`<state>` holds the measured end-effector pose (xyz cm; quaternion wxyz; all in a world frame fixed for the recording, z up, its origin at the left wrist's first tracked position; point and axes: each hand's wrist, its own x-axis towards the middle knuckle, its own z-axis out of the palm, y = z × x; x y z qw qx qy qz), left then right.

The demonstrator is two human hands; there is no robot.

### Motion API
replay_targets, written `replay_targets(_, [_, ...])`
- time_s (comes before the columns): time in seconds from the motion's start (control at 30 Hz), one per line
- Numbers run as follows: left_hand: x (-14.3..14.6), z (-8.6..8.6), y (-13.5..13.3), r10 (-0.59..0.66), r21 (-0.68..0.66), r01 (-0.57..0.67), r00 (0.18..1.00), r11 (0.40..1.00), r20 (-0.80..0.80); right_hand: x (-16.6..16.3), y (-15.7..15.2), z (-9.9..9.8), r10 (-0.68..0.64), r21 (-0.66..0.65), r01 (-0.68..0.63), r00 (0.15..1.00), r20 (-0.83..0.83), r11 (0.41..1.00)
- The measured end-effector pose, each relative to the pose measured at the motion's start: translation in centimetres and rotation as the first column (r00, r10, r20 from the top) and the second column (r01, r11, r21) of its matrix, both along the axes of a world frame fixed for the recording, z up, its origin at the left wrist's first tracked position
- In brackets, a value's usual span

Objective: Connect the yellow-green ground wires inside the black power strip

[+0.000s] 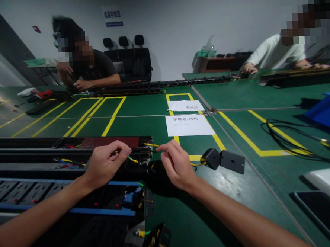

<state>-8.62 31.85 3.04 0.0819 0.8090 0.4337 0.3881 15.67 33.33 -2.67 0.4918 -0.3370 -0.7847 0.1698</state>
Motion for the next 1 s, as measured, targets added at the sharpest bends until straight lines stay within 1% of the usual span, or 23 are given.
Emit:
replay_targets(0.03, [0.1,0.0,0.0,-0.011,0.022,0.012,1.0,1.0,-0.022,-0.1,-0.1,0.0,0.0,0.032,0.0,1.0,-0.01,0.999])
replay_targets(0.1, [0.2,0.0,-0.1,-0.042,0.064,0.047,0.997,0.997,-0.072,-0.3,-0.4,0.1,0.054,0.071,-0.055,0.998,0.026,0.996])
replay_targets(0.17, [0.3,0.0,-0.1,-0.084,0.088,0.094,0.99,0.992,-0.112,-0.5,-0.6,0.3,0.13,0.072,-0.138,0.986,0.108,0.988])
replay_targets(0.23, [0.4,-0.1,0.0,-0.125,0.106,0.138,0.985,0.985,-0.121,-0.7,-0.7,0.6,0.183,0.052,-0.194,0.968,0.173,0.98])
replay_targets(0.3, [0.4,-0.2,0.1,-0.168,0.129,0.182,0.979,0.975,-0.114,-0.9,-0.7,0.8,0.199,0.038,-0.21,0.962,0.188,0.977])
replay_targets(0.43, [0.5,-0.4,0.1,-0.243,0.167,0.256,0.966,0.952,-0.093,-1.3,-0.6,1.4,0.194,0.06,-0.206,0.968,0.161,0.977])
replay_targets(0.57, [0.5,-0.6,0.1,-0.269,0.167,0.278,0.96,0.946,-0.076,-1.7,-0.6,1.2,0.21,0.104,-0.234,0.956,0.203,0.967])
replay_targets(0.67, [0.5,-0.7,0.1,-0.245,0.138,0.25,0.968,0.958,-0.057,-1.9,-0.5,0.7,0.194,0.122,-0.223,0.957,0.215,0.967])
replay_targets(0.73, [0.5,-0.7,0.0,-0.197,0.074,0.199,0.98,0.977,-0.034,-2.0,-0.4,0.5,0.152,0.091,-0.17,0.973,0.173,0.981])
replay_targets(0.83, [0.7,-0.5,-0.1,-0.071,-0.024,0.072,0.997,0.997,0.015,-1.9,0.1,0.4,0.023,-0.007,-0.022,0.998,0.052,1.0])
replay_targets(0.9, [0.7,-0.3,-0.2,0.006,-0.066,-0.002,0.998,0.998,0.061,-1.9,0.6,0.3,-0.072,-0.089,0.069,0.997,-0.026,0.994])
replay_targets(1.0, [0.7,0.0,-0.2,0.075,-0.123,-0.06,0.99,0.991,0.121,-1.8,1.1,0.1,-0.154,-0.179,0.135,0.983,-0.099,0.975])
